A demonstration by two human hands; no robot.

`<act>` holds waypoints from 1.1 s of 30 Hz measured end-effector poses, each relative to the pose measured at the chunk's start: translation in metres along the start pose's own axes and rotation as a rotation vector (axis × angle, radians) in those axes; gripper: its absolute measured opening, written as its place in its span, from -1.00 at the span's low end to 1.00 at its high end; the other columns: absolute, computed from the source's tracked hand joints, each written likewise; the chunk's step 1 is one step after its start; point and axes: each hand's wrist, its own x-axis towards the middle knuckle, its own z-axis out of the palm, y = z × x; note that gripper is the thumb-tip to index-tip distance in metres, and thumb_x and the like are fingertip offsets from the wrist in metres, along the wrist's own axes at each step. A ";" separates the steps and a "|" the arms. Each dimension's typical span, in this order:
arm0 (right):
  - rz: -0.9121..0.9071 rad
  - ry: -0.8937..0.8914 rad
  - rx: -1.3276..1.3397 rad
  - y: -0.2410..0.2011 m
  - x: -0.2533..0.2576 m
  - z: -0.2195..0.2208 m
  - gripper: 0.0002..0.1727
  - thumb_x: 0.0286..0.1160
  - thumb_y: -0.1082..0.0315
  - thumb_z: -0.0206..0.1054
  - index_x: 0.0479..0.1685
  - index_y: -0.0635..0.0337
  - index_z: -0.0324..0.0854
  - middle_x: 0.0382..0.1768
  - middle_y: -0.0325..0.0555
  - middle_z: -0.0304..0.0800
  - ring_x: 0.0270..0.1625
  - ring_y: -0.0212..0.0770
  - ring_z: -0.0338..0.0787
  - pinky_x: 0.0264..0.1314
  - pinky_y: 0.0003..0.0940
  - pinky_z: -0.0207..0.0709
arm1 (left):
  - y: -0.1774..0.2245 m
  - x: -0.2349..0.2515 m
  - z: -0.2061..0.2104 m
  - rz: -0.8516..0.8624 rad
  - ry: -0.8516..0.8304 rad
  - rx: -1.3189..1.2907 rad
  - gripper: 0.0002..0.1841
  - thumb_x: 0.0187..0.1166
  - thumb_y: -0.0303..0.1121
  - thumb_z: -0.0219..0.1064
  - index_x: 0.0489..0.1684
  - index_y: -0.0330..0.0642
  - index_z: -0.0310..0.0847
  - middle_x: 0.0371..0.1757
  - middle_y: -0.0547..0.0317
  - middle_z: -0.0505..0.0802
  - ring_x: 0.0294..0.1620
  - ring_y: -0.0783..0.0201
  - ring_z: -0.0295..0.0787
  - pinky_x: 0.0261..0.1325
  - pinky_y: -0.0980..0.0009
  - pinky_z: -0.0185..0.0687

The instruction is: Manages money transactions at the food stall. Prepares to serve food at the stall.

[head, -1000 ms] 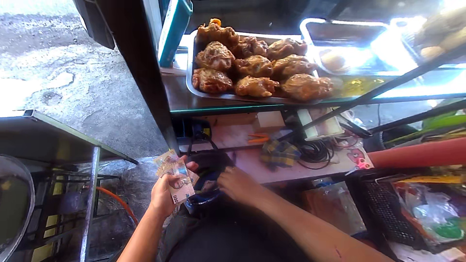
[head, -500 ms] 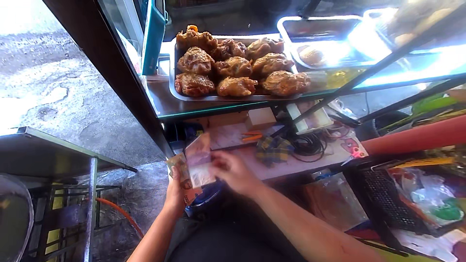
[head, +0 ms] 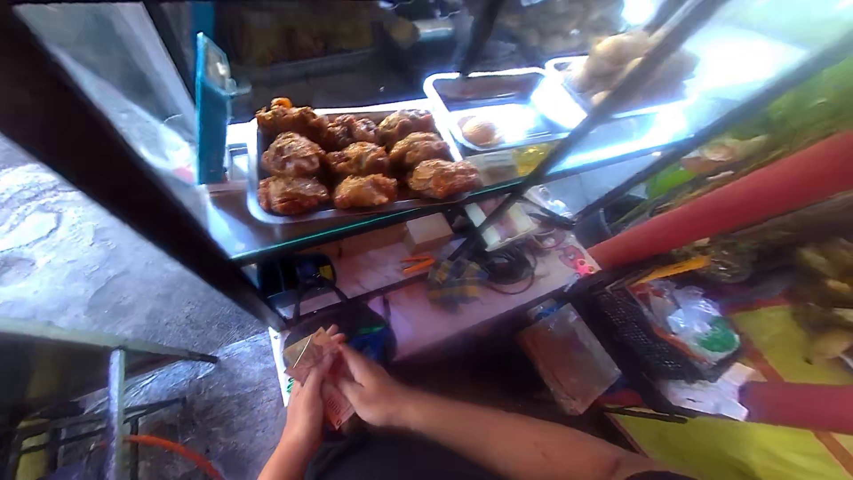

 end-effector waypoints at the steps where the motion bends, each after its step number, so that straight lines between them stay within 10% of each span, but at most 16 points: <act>1: -0.015 0.017 0.039 0.003 -0.005 -0.011 -0.47 0.79 0.30 0.11 0.66 0.35 0.35 0.45 0.07 0.68 0.52 -0.26 0.65 0.69 -0.23 0.46 | -0.002 0.002 0.001 0.027 -0.021 0.037 -0.52 0.75 -0.21 0.07 0.47 -0.37 0.50 0.38 -0.13 0.78 0.41 0.07 0.72 0.48 0.12 0.66; 7: 0.144 0.674 0.022 0.054 -0.058 -0.185 -0.53 0.83 0.14 -0.03 0.31 0.27 0.64 -0.01 0.03 0.87 -0.01 -0.15 0.87 0.11 -0.06 0.79 | 0.003 -0.001 -0.009 0.095 -0.130 0.242 -0.51 0.74 -0.15 0.15 0.41 -0.40 0.55 0.36 -0.22 0.77 0.37 -0.13 0.73 0.33 -0.03 0.74; 11: 0.299 1.001 -0.199 0.060 -0.054 -0.331 -0.41 0.90 0.04 -0.10 0.31 0.41 0.62 0.19 0.37 0.74 0.27 0.22 0.75 0.40 0.32 0.53 | -0.004 -0.014 -0.013 0.047 -0.054 0.209 -0.59 0.65 -0.37 0.13 0.41 -0.39 0.49 0.27 -0.15 0.81 0.20 -0.01 0.82 0.20 0.08 0.79; 15: 0.510 0.921 -0.355 0.052 -0.007 -0.411 -0.44 0.82 0.03 0.10 0.21 0.47 0.66 0.18 0.49 0.72 0.30 0.42 0.70 0.36 0.47 0.46 | -0.018 -0.019 -0.006 0.020 -0.063 0.088 -0.60 0.62 -0.40 0.12 0.41 -0.27 0.50 0.27 -0.06 0.82 0.16 0.05 0.84 0.17 0.12 0.79; 22: 0.232 0.707 -0.861 0.075 0.012 -0.431 -0.55 0.64 0.16 0.35 0.40 0.20 0.66 0.36 0.38 0.65 0.49 0.50 0.55 0.48 0.57 0.33 | -0.012 -0.024 0.024 0.045 0.148 0.201 -0.66 0.69 -0.43 0.08 0.34 -0.32 0.53 0.16 -0.06 0.85 0.07 0.07 0.87 0.10 0.16 0.82; 27: 0.267 0.490 -0.960 0.074 0.033 -0.432 -0.59 0.78 0.17 0.19 0.38 0.25 0.66 0.44 0.38 0.61 0.55 0.48 0.52 0.52 0.59 0.28 | -0.022 -0.029 0.021 0.130 0.247 1.182 -0.65 0.66 -0.28 0.24 0.31 -0.15 0.72 0.30 0.09 0.83 0.36 0.18 0.74 0.40 0.13 0.70; 33: -0.217 0.709 -0.608 0.089 -0.029 -0.374 -0.58 0.74 0.21 0.14 0.14 0.48 0.62 -0.02 0.35 0.76 0.00 0.19 0.79 0.13 0.17 0.67 | -0.044 -0.039 0.020 0.012 0.193 1.339 -0.55 0.71 -0.35 0.07 0.55 0.06 0.58 0.59 0.14 0.62 0.54 0.18 0.59 0.56 0.05 0.57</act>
